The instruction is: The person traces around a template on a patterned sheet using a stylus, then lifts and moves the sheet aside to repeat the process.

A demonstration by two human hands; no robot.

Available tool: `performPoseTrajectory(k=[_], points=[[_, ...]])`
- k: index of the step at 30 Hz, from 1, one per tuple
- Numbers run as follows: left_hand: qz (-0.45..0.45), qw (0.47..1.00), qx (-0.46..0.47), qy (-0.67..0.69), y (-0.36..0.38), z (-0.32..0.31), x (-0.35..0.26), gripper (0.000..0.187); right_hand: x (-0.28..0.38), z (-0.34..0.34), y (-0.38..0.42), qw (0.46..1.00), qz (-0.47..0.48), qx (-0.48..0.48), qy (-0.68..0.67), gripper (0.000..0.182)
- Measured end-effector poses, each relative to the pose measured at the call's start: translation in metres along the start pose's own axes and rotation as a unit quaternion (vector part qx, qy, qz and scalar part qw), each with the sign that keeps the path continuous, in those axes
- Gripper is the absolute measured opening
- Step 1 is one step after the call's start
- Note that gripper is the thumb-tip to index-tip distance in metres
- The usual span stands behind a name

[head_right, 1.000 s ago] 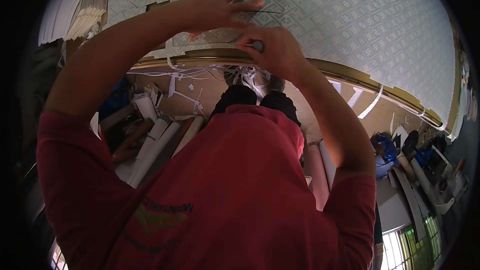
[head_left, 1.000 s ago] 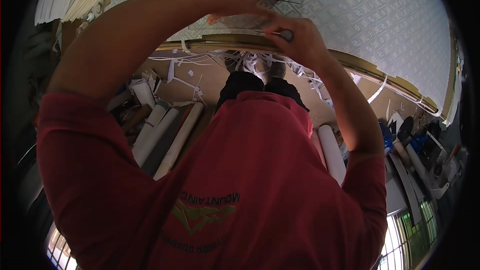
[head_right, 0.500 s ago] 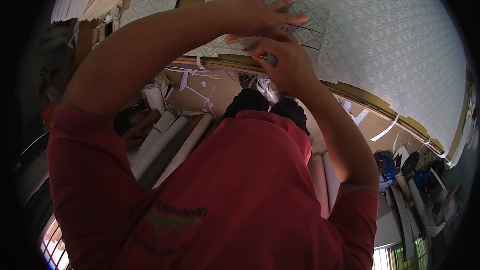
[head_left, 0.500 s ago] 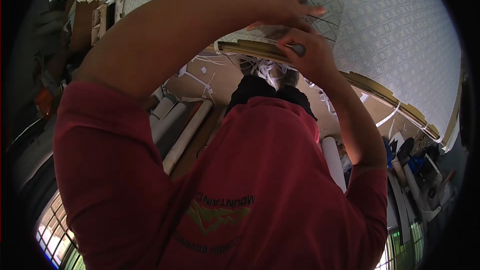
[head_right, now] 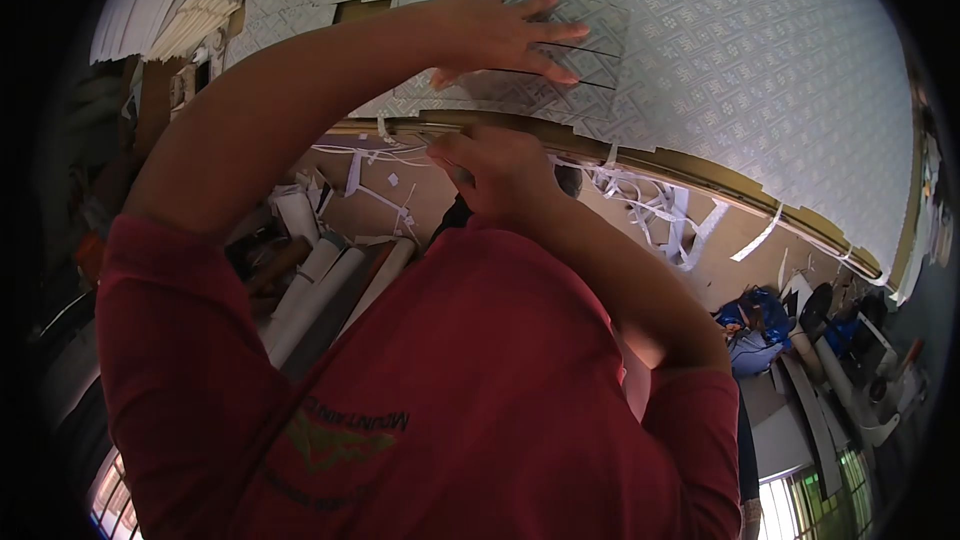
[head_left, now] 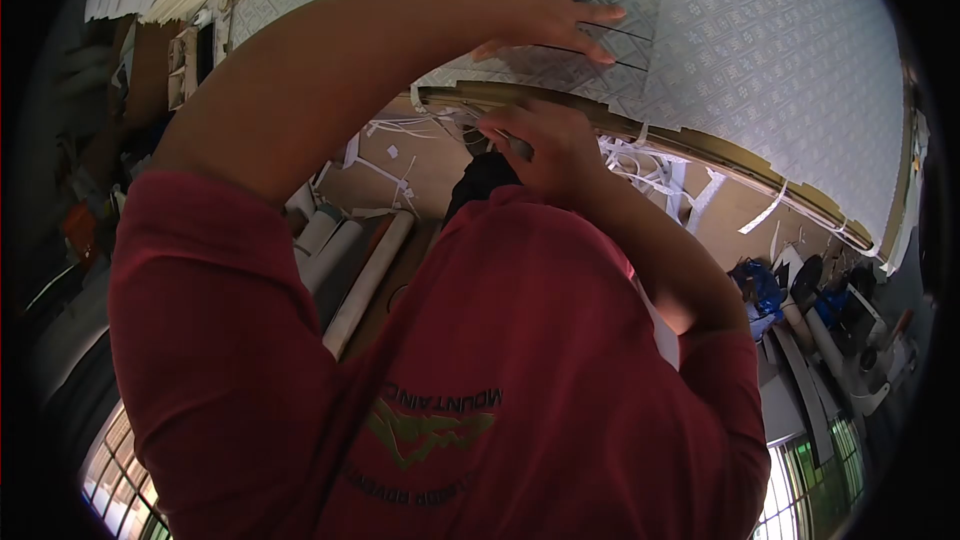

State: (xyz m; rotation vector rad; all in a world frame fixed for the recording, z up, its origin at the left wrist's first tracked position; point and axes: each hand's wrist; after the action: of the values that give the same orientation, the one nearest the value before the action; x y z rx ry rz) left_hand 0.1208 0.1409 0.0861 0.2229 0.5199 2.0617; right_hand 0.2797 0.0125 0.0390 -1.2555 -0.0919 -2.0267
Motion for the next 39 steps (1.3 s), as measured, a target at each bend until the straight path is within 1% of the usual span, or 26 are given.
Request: performPoseTrajectory(k=[1,3,4,6,7,9,10,12,15,17,19,22,23,24,25,27,28,30,33,36,39], points=[[0.004,1.0,0.004,-0.007,-0.002,0.0,0.001,0.147,-0.002,0.013,0.01,1.0,-0.003,-0.004,0.01,0.02],[0.003,1.0,0.005,-0.009,-0.003,0.003,0.001,0.146,-0.008,0.037,0.029,0.997,-0.032,-0.065,-0.034,0.018],[0.009,1.0,0.014,-0.005,-0.003,0.004,0.0,0.145,-0.009,0.05,0.037,0.996,-0.035,-0.07,-0.029,0.018],[0.014,1.0,0.01,-0.01,-0.003,0.0,-0.002,0.144,-0.01,0.075,0.049,0.989,-0.094,-0.113,-0.035,0.021],[0.023,1.0,0.009,-0.012,-0.005,-0.002,-0.003,0.142,-0.009,0.085,0.054,0.988,-0.097,-0.116,-0.037,0.021],[0.031,0.999,0.025,-0.027,-0.006,0.007,-0.009,0.14,-0.013,0.103,0.061,0.972,-0.175,-0.153,-0.017,0.021],[0.039,0.998,0.038,-0.041,-0.006,0.011,-0.01,0.138,-0.018,0.107,0.064,0.972,-0.177,-0.156,-0.023,0.021],[0.042,0.997,0.041,-0.052,-0.007,0.01,-0.011,0.138,-0.027,0.112,0.07,0.962,-0.167,-0.215,-0.012,0.02],[0.04,0.997,0.029,-0.06,-0.006,0.003,-0.011,0.137,-0.028,0.118,0.075,0.958,-0.192,-0.212,0.013,0.021],[0.031,0.997,0.013,-0.067,-0.007,0.004,-0.01,0.137,-0.028,0.116,0.079,0.952,-0.201,-0.23,0.023,0.019],[0.046,0.997,0.039,-0.043,-0.006,0.009,-0.012,0.137,-0.027,0.109,0.081,0.942,-0.211,-0.258,0.038,0.018],[0.028,0.998,0.023,-0.045,-0.006,0.006,-0.007,0.138,-0.021,0.097,0.081,0.922,-0.233,-0.304,0.045,0.017],[0.018,0.998,0.013,-0.052,-0.006,0.006,-0.005,0.138,-0.016,0.093,0.078,0.909,-0.275,-0.309,0.051,0.016],[0.018,0.999,0.013,-0.028,-0.005,0.005,-0.004,0.14,-0.012,0.09,0.077,0.895,-0.317,-0.31,0.056,0.015],[0.019,1.0,0.014,-0.002,-0.005,0.002,-0.002,0.143,-0.01,0.086,0.076,0.892,-0.319,-0.314,0.068,0.015],[0.011,1.0,0.005,0.004,-0.005,0.0,0.0,0.143,-0.012,0.079,0.074,0.878,-0.288,-0.367,0.108,0.015],[0.009,1.0,0.007,0.008,-0.005,-0.001,0.001,0.144,-0.01,0.078,0.071,0.876,-0.289,-0.368,0.118,0.015],[0.005,1.0,0.002,0.009,-0.003,0.002,0.0,0.146,-0.007,0.075,0.066,0.865,-0.323,-0.37,0.103,0.014],[-0.002,1.0,-0.005,0.0,-0.003,0.001,0.0,0.148,0.007,0.07,0.054,0.849,-0.334,-0.384,0.145,0.014],[-0.009,1.0,-0.016,-0.013,-0.003,-0.003,0.001,0.15,0.007,0.06,0.046,0.827,-0.353,-0.403,0.171,0.013],[-0.012,1.0,-0.018,-0.017,-0.003,-0.004,0.001,0.152,0.008,0.054,0.042,0.816,-0.353,-0.416,0.19,0.012]])
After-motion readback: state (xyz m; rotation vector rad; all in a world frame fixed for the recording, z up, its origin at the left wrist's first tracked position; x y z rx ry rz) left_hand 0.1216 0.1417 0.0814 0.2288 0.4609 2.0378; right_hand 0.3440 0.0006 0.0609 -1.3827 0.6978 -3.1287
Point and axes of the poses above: each hand's wrist, its own y-axis away from the middle knuckle, its own z-axis out of the back of the hand, x = y × z, and after that the axes turned 7 degrees about -x, right-handed
